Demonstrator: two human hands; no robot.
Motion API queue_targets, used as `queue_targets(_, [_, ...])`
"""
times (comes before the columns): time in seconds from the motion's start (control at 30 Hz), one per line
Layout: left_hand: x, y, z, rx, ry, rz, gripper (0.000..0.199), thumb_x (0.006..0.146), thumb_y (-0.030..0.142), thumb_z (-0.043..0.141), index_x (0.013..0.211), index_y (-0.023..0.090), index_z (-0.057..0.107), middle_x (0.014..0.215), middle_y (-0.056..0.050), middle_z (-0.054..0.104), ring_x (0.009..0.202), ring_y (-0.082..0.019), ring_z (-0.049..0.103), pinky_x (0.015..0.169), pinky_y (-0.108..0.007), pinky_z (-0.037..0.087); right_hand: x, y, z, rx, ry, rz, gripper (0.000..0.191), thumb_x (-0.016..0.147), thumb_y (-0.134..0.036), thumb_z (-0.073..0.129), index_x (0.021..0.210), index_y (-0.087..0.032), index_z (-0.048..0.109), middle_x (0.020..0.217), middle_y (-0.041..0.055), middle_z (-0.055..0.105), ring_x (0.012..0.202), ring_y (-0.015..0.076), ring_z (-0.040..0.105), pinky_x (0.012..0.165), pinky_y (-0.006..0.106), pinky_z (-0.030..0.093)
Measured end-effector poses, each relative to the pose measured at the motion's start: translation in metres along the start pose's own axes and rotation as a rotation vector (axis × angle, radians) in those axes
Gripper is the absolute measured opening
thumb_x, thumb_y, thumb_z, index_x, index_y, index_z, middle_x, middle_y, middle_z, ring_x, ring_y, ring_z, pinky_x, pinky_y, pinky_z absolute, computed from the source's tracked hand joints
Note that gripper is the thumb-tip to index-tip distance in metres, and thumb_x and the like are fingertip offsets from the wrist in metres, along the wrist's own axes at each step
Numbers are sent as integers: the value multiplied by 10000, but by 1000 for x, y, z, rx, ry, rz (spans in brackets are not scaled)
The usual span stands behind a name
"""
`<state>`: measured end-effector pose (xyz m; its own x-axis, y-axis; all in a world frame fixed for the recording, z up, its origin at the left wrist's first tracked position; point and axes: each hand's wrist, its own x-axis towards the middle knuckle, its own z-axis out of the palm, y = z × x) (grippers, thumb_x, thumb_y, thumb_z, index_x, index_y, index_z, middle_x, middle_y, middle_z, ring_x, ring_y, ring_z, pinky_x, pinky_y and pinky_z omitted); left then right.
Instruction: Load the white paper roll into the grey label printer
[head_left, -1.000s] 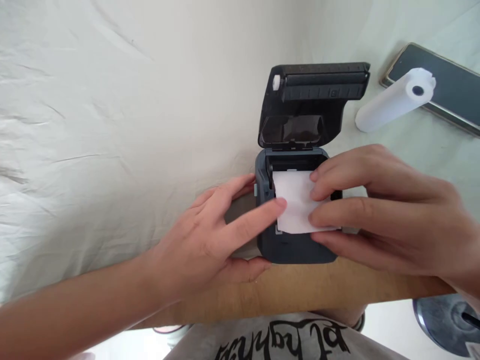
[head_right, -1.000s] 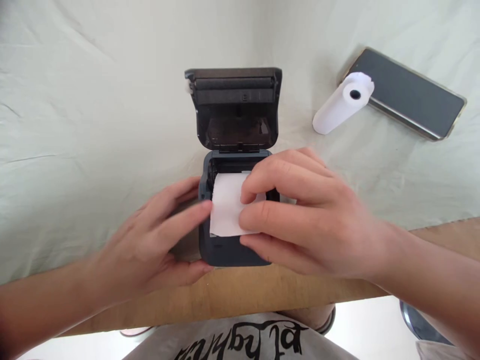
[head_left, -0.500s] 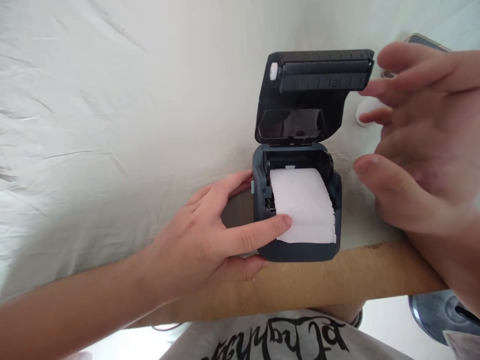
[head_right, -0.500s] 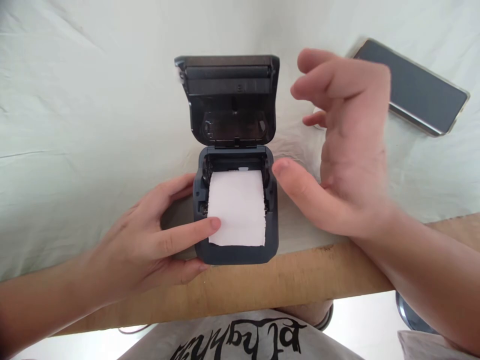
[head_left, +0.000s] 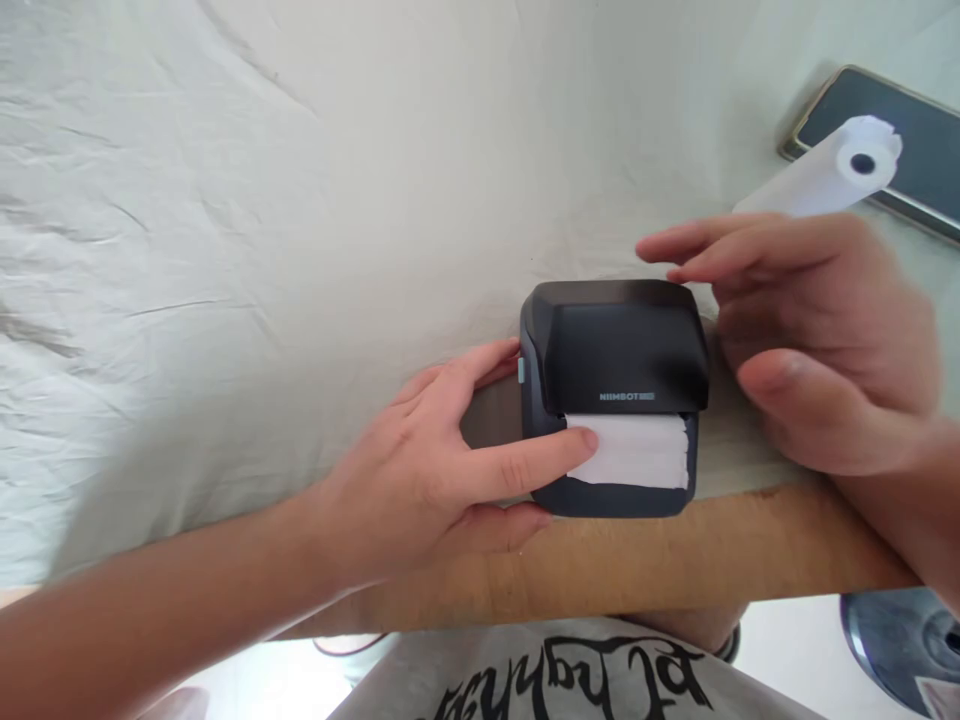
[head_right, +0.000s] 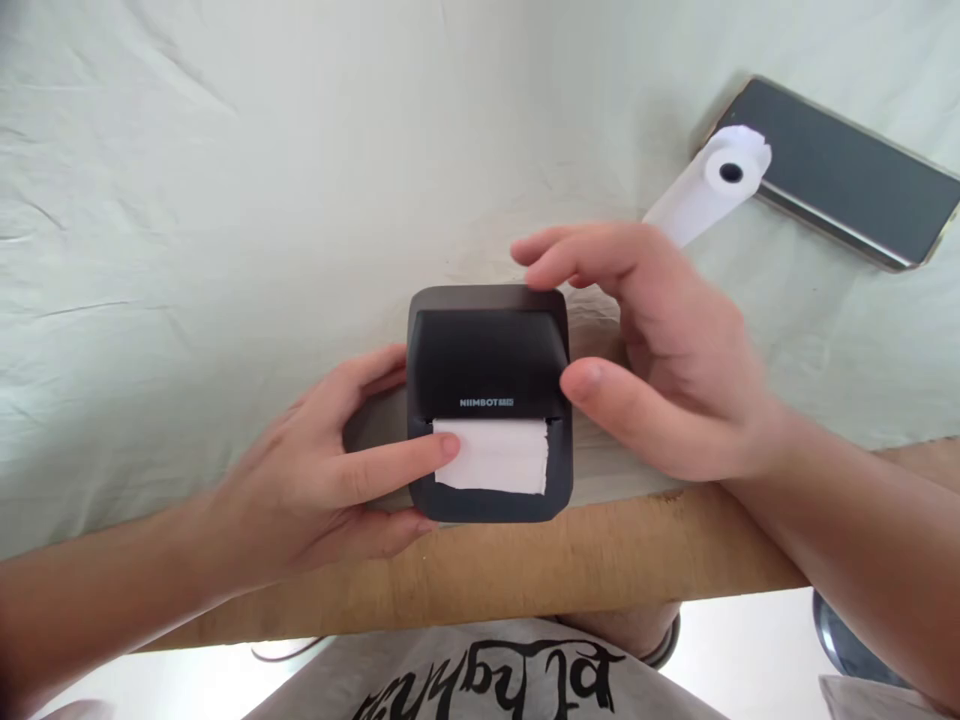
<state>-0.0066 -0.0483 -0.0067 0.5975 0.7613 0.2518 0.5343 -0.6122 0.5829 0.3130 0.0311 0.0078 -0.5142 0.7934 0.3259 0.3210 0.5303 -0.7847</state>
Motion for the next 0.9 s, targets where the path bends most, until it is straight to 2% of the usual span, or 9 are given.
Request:
queue_targets(0.1, [2, -2, 2, 24, 25, 45, 474, 1158, 519, 679, 1619, 429, 613, 1792, -145, 540, 1534, -430, 701, 1125, -637, 714, 2, -6, 2, -23, -83, -44, 254, 1164, -429, 643, 1402, -345, 670, 1502, 37, 758, 1454, 232, 737, 1184, 455, 668])
queue_targets(0.27, [6, -2, 5, 95, 63, 86, 632, 1176, 560, 592, 1707, 226, 520, 1661, -283, 622, 1450, -415, 757, 1125, -618, 720, 4, -4, 1, -5, -124, -26, 274, 1163, -454, 654, 1409, -339, 617, 1433, 22, 769, 1398, 196, 752, 1135, 382, 671])
queue_targets(0.4, [7, 0, 5, 94, 59, 66, 614, 1161, 534, 596, 1696, 242, 524, 1675, -268, 618, 1462, -419, 754, 1135, -614, 720, 7, -2, 1, 35, -159, -15, 300, 1144, -436, 686, 1417, -350, 597, 1434, 20, 754, 1289, 188, 775, 1068, 364, 702])
queue_targets(0.57, [10, 4, -3, 106, 30, 76, 613, 1096, 439, 683, 1652, 221, 548, 1649, -279, 640, 1446, -426, 769, 1113, -601, 738, 7, -4, 2, 86, -219, -11, 453, 1147, -386, 686, 1568, -411, 521, 1323, -7, 757, 1093, 144, 787, 859, 270, 712])
queue_targets(0.7, [11, 5, -6, 123, 23, 92, 633, 1059, 407, 707, 1649, 235, 554, 1636, -260, 668, 1445, -433, 772, 1107, -619, 741, 6, -5, 2, 57, -235, -31, 464, 1162, -360, 648, 1601, -399, 503, 1407, 13, 729, 1195, 153, 773, 945, 286, 711])
queue_targets(0.8, [10, 3, -5, 131, 34, 103, 638, 1046, 380, 706, 1643, 212, 557, 1632, -272, 669, 1445, -435, 772, 1111, -613, 739, 6, -2, 3, -9, -229, -71, 456, 1167, -343, 613, 1607, -377, 501, 1502, 42, 695, 1360, 197, 733, 1096, 365, 694])
queue_targets(0.9, [9, 0, -2, 142, 53, 110, 691, 1064, 412, 688, 1680, 155, 510, 1620, -299, 669, 1449, -435, 769, 1147, -590, 726, 4, 0, 3, -85, -178, -90, 442, 1175, -403, 581, 1609, -353, 515, 1495, 70, 685, 1384, 244, 706, 1115, 438, 664])
